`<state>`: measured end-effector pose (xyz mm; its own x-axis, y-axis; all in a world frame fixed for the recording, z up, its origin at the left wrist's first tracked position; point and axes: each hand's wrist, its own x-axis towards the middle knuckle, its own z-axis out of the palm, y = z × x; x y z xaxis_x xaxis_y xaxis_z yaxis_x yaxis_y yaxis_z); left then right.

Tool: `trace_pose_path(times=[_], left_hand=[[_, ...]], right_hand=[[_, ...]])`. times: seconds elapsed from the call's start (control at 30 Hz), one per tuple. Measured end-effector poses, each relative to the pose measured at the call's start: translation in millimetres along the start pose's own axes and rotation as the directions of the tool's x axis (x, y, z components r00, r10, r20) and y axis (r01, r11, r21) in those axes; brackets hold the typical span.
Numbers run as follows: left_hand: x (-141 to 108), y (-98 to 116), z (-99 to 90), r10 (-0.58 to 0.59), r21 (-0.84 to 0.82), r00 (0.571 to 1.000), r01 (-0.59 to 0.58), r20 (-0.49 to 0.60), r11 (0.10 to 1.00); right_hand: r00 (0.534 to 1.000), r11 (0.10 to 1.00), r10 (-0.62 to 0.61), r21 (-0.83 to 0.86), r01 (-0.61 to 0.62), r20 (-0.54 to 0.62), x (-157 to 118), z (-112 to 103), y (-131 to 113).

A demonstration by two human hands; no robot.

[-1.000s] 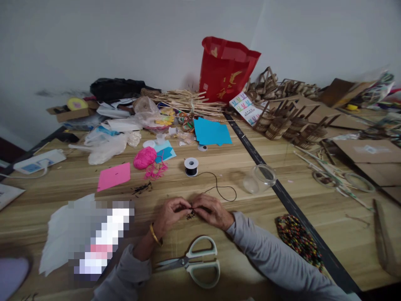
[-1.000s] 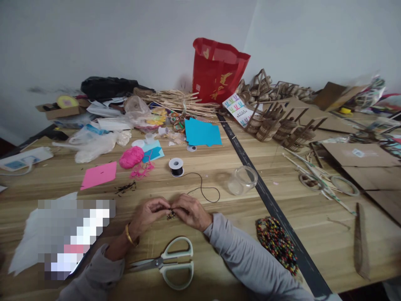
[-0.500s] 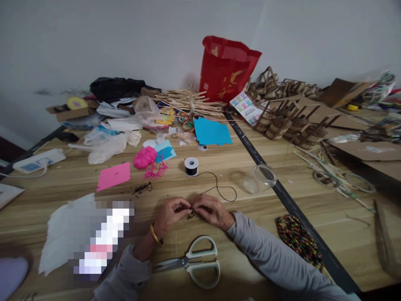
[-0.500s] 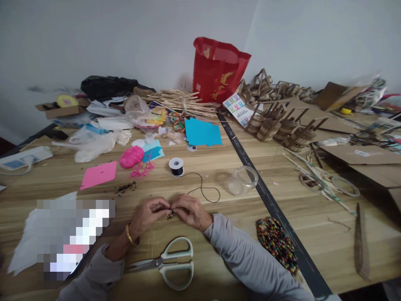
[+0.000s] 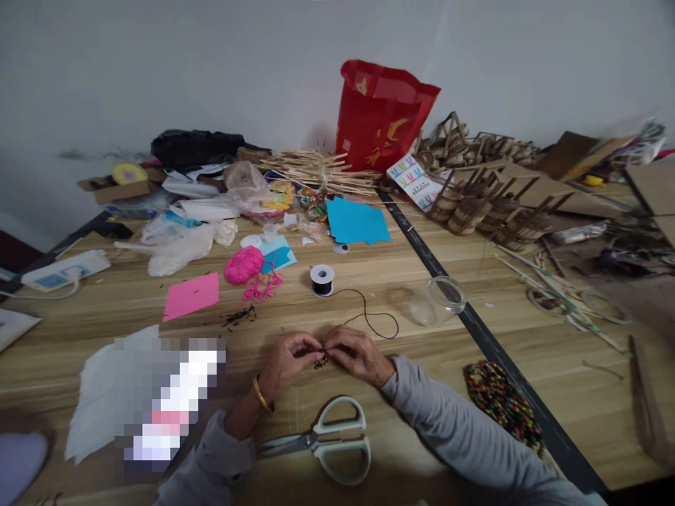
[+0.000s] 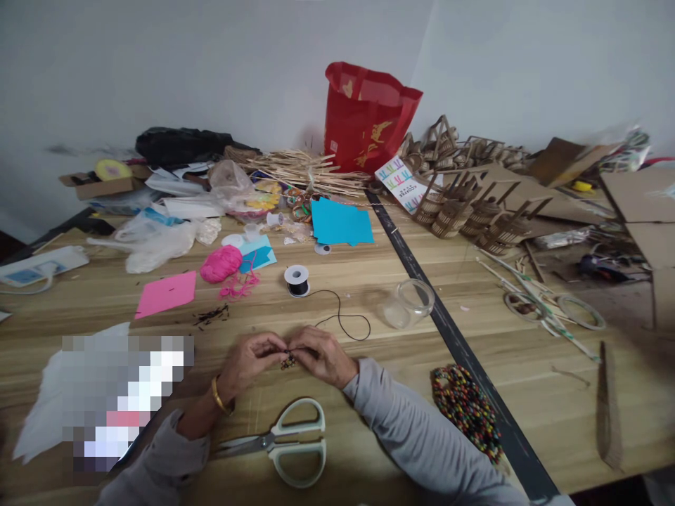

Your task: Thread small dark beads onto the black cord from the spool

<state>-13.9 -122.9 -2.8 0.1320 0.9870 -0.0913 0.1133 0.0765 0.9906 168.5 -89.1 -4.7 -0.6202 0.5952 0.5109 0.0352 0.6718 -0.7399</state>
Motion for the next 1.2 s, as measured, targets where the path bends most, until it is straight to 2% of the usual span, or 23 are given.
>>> trace_pose_path(times=[0.33, 0.67, 1.2], left_hand=[[0.6, -4.9, -2.3, 0.121, 0.031, 0.992, -0.122, 0.025, 0.992], [-0.5, 0.1, -0.4, -0.008, -0.031, 1.000, 0.008, -0.012, 0.999], [-0.4, -2.2, -2.1, 0.011, 0.008, 1.000, -0.011, 0.015, 1.000]], right_hand=[[1.000, 1.000, -0.005, -0.026, 0.005, 0.009, 0.3, 0.4, 0.7], [1.000, 0.998, -0.018, -0.058, 0.018, 0.006, 0.0, 0.8, 1.5], [1.000, 0.996, -0.019, -0.091, 0.019, 0.004, -0.4, -0.2, 1.8]])
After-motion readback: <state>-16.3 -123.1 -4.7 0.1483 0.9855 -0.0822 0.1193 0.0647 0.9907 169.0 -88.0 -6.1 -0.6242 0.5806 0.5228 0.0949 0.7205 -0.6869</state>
